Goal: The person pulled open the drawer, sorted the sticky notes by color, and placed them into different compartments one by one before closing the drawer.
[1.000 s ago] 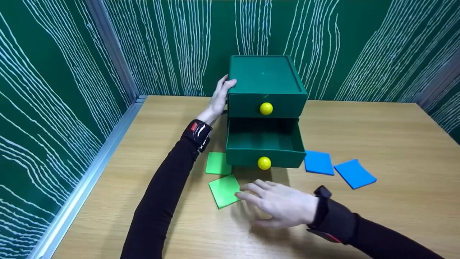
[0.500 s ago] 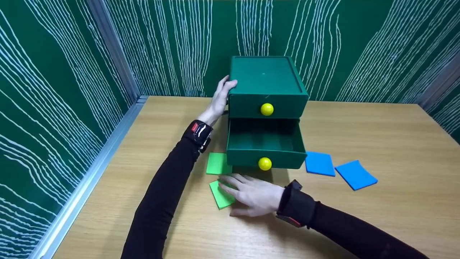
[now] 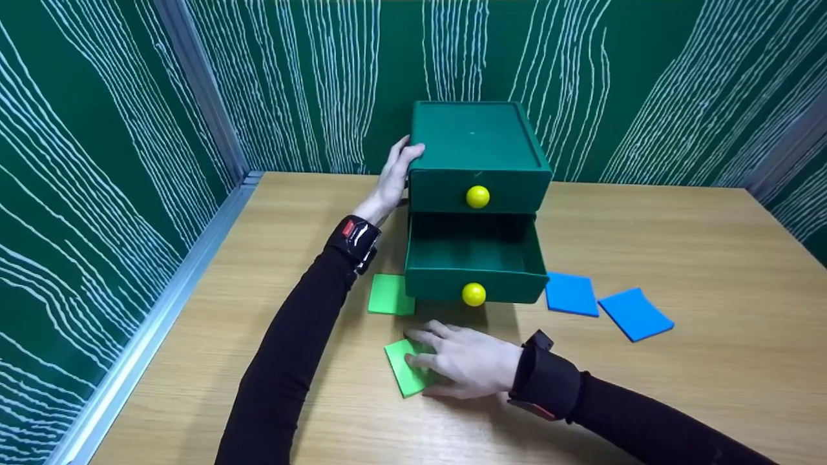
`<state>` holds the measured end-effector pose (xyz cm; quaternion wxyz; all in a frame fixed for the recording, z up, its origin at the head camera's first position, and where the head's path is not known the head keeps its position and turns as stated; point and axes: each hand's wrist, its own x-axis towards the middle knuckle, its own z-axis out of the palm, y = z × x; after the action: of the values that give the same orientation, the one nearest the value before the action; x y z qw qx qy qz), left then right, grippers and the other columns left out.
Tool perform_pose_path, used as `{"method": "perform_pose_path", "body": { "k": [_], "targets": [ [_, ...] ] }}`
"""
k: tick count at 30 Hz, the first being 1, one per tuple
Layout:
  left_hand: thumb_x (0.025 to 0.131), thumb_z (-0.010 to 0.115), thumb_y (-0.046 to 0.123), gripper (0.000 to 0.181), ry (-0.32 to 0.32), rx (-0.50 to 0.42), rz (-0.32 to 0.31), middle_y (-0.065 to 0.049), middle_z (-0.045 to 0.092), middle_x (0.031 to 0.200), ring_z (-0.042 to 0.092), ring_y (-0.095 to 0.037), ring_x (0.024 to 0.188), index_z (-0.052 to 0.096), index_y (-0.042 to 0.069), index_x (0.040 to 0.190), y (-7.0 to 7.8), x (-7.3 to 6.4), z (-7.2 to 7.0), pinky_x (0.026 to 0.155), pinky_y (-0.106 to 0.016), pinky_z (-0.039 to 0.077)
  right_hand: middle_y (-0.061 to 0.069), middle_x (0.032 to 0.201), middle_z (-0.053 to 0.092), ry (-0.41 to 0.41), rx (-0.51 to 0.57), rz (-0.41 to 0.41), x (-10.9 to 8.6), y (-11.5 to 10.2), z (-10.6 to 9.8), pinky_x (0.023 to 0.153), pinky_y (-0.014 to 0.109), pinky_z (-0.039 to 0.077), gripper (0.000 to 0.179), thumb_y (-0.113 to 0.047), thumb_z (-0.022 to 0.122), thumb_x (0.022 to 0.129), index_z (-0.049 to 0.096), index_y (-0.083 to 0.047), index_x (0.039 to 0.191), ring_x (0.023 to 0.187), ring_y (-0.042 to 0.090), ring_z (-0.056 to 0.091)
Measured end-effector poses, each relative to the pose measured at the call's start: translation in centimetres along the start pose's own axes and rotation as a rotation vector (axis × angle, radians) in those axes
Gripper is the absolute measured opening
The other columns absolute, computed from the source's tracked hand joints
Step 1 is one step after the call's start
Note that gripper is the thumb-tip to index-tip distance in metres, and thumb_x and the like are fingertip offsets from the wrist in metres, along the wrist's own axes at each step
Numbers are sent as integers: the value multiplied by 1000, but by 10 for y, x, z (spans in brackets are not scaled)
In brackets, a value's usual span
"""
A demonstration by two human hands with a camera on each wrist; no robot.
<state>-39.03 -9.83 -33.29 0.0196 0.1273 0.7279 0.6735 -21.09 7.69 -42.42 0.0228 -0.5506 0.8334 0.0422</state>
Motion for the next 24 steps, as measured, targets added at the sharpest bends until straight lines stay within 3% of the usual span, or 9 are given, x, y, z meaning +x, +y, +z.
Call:
{"method": "perform_pose_path", "body": {
  "k": [6,12,18,24],
  "targets": [
    [95,38,50,78,6,5,-2,-11,15,166,25,-28,150,9,19,161,-2,0,-1,122,-49,24,5,134,62,24,-74,-36,-6,0,-5,101,40,52,50,-54,67,90,66,-25,130,118,23,57],
    [95,38,49,79,10,3,4,-11,15,166,25,-28,150,9,18,161,0,1,-1,122,-48,24,5,119,65,70,-72,-69,-9,-1,-5,95,33,54,62,-58,72,80,62,-18,127,103,20,61],
    [96,38,47,78,28,-2,14,-13,18,166,28,-29,149,11,16,161,0,1,1,122,-47,26,5,120,64,52,-23,-81,-13,-2,-9,90,29,54,67,-57,74,76,60,-16,127,101,19,62],
    [95,38,49,79,31,5,1,-12,19,166,29,-27,149,10,16,161,0,1,2,121,-44,28,4,115,67,138,-19,-113,-21,-4,-27,83,25,54,63,-54,76,73,63,-14,121,95,17,61]
  ]
}}
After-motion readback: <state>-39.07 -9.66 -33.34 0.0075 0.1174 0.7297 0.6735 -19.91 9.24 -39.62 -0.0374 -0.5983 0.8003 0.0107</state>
